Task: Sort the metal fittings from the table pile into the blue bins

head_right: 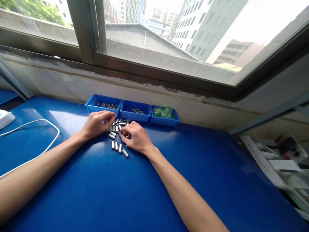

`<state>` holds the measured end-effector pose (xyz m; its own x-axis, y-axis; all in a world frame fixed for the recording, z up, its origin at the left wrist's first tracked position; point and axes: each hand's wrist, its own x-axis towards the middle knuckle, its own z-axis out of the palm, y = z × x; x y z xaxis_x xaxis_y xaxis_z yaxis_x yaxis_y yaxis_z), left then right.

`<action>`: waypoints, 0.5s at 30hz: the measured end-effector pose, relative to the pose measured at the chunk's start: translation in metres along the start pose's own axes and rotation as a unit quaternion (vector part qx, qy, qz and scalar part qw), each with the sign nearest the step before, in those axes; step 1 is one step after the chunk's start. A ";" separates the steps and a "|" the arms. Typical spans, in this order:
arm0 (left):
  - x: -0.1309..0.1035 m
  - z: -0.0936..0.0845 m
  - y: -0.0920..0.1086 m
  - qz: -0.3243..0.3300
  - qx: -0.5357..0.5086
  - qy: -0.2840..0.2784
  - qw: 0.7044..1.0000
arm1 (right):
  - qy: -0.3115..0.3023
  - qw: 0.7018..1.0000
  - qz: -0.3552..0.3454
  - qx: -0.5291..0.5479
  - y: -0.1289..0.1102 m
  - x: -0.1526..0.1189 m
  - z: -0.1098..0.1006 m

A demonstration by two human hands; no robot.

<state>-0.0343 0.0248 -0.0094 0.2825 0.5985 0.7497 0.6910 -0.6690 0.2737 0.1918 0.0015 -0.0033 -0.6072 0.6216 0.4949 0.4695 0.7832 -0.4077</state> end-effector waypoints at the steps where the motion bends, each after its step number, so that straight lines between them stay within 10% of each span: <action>1: 0.000 0.000 0.001 0.008 -0.002 -0.007 1.000 | 0.002 1.000 0.001 -0.003 0.000 0.000 0.000; 15: -0.001 0.000 -0.001 0.035 -0.006 -0.022 0.999 | 0.090 0.985 0.113 0.097 -0.006 0.001 -0.017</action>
<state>-0.0349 0.0244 -0.0108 0.3583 0.5691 0.7401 0.6614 -0.7142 0.2291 0.1992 -0.0020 0.0123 -0.3698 0.7861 0.4953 0.4384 0.6177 -0.6529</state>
